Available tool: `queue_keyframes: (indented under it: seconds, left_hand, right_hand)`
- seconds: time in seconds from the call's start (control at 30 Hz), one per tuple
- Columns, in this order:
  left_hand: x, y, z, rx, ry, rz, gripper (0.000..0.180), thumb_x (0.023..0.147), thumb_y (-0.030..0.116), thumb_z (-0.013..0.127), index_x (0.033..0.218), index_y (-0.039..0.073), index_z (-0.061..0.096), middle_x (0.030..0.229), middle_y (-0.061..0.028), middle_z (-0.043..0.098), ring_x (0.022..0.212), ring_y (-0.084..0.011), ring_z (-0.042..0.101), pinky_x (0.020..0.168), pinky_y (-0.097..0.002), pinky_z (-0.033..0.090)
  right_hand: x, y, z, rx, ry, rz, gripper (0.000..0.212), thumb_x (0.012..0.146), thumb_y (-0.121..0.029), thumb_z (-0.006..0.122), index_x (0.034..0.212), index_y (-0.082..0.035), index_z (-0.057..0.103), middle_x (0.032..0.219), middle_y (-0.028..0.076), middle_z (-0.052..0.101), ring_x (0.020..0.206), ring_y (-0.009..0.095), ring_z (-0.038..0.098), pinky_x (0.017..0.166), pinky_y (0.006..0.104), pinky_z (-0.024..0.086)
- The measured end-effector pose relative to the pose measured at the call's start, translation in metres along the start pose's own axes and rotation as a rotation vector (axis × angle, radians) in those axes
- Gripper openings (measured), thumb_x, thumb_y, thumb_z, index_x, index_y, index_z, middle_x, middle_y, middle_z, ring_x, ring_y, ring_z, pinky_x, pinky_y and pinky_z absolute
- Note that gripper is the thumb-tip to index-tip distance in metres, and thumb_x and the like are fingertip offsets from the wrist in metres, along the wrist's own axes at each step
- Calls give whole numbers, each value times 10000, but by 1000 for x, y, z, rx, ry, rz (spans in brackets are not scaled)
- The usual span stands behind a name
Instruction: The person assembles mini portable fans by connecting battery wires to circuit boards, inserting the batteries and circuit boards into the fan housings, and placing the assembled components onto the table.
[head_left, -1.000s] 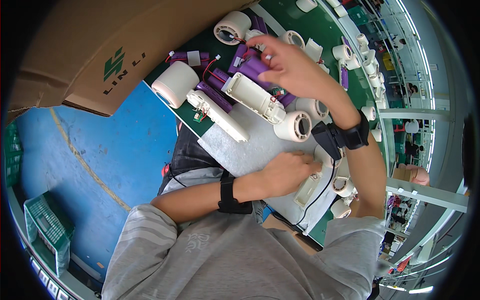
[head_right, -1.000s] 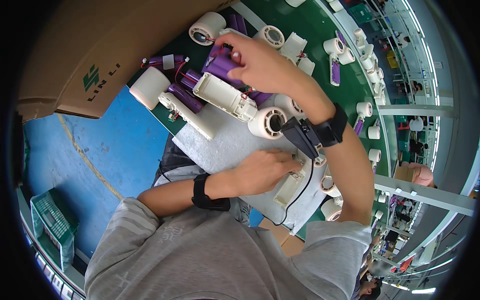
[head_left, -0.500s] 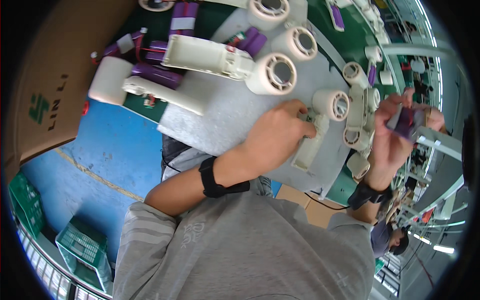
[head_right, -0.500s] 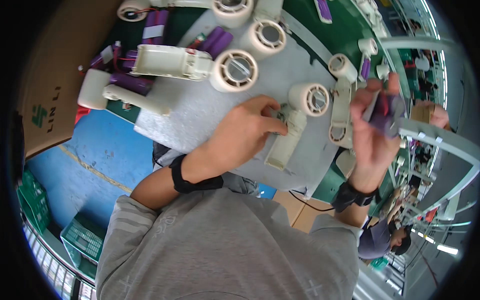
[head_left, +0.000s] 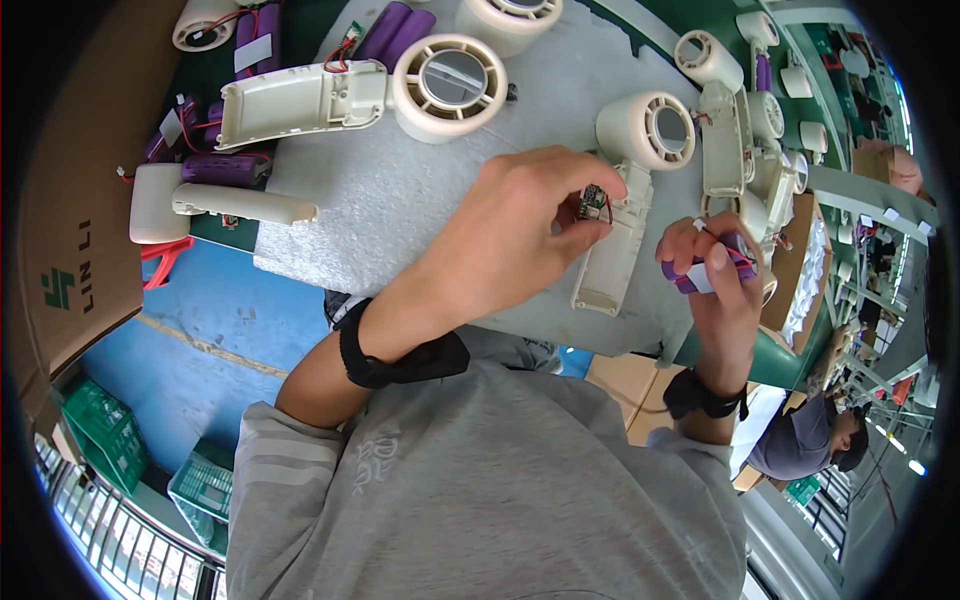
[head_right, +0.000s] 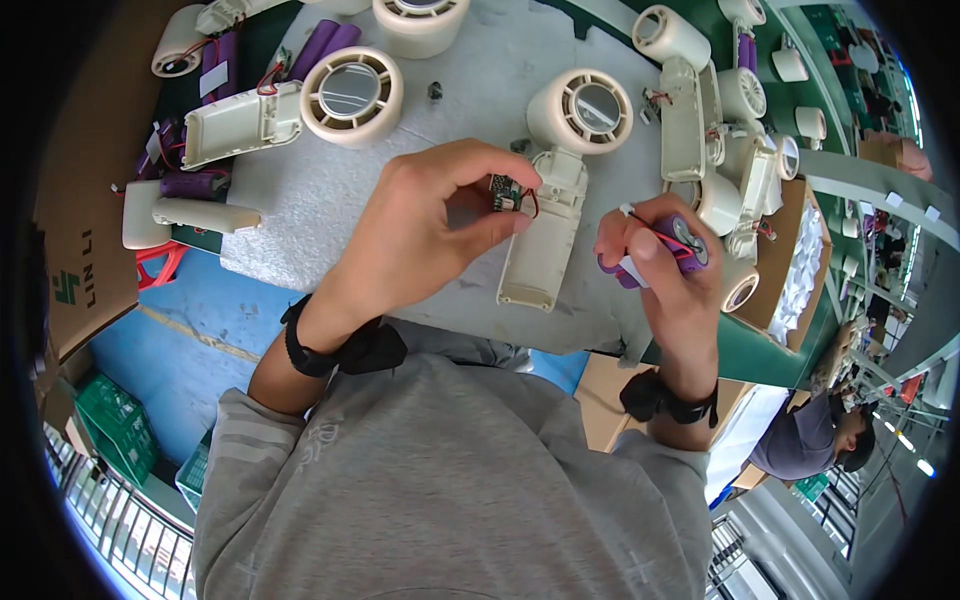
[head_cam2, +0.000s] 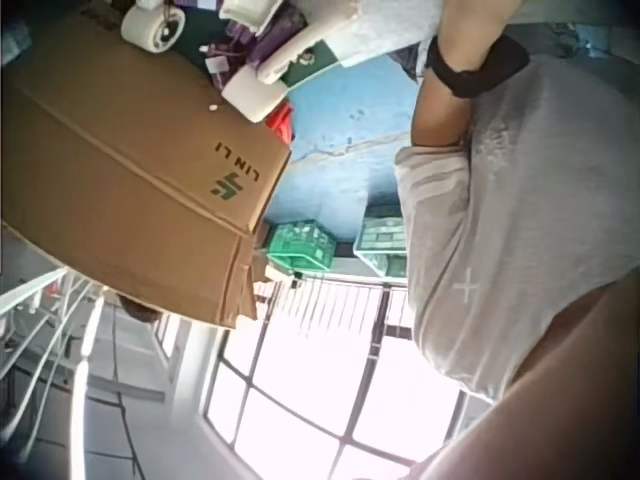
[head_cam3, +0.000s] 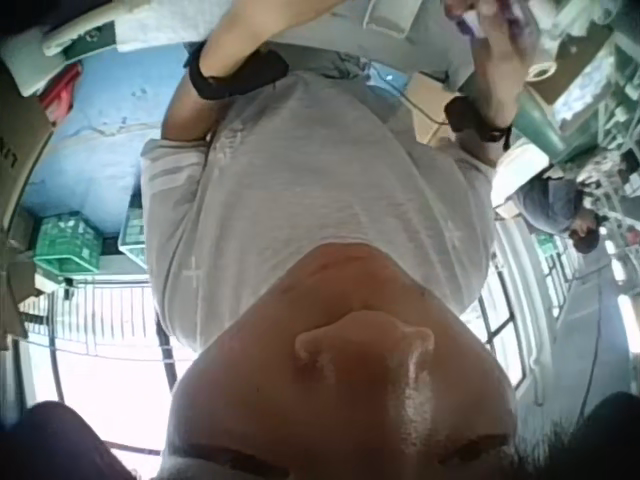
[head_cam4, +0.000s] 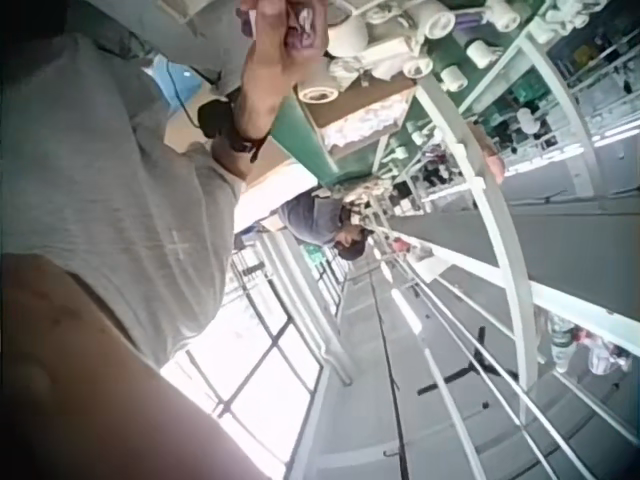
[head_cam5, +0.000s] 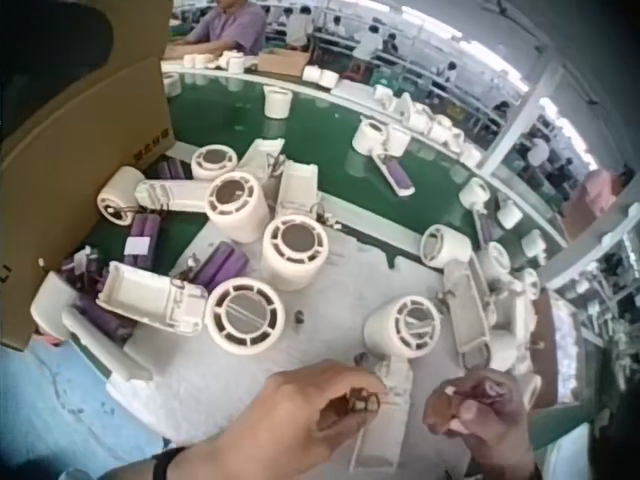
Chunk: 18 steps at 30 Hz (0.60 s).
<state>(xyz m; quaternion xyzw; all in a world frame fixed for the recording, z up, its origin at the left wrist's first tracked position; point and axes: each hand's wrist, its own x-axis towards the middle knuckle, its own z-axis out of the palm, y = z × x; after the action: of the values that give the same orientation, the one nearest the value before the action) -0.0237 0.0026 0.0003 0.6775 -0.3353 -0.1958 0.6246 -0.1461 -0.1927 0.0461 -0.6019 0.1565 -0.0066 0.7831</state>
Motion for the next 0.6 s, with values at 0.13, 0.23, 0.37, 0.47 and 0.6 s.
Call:
queue_keyframes:
  seconds: [0.13, 0.23, 0.37, 0.47, 0.6]
  left_hand:
    - [0, 3, -4, -133, -89, -151, 219, 803, -27, 720, 1006, 5, 646, 896, -52, 658, 749, -92, 636, 677, -247, 548]
    - [-2, 2, -6, -156, -136, -121, 213, 822, -7, 721, 1016, -20, 633, 876, -46, 663, 761, -74, 624, 689, -244, 547]
    - [1, 2, -7, -217, -134, -168, 237, 824, -3, 721, 1041, -22, 626, 880, -51, 661, 773, -86, 633, 707, -247, 548]
    - [3, 5, -9, -218, -150, -217, 254, 823, -6, 721, 1056, -20, 622, 886, -55, 662, 789, -92, 639, 720, -249, 550]
    - [1, 3, -8, -213, -146, -220, 269, 821, -9, 722, 1069, -17, 619, 909, -61, 662, 814, -98, 644, 731, -252, 554]
  right_hand:
    - [17, -6, 13, -573, -14, -208, 197, 785, -63, 741, 903, -20, 589, 827, 77, 625, 759, 176, 579, 619, 282, 468]
    - [27, 2, 25, -930, -75, -519, 181, 729, 18, 751, 801, -34, 594, 825, 82, 651, 710, 194, 602, 614, 304, 481]
    - [32, 9, 25, -1020, -207, -616, 280, 655, 125, 748, 799, -16, 555, 861, 129, 651, 752, 237, 599, 670, 323, 489]
    - [32, 13, 24, -1062, -193, -660, 311, 627, 92, 788, 811, -25, 566, 862, 130, 653, 752, 253, 600, 654, 319, 490]
    - [32, 18, 24, -1038, -133, -684, 313, 616, 85, 793, 799, -29, 566, 825, 112, 659, 752, 249, 599, 633, 323, 490]
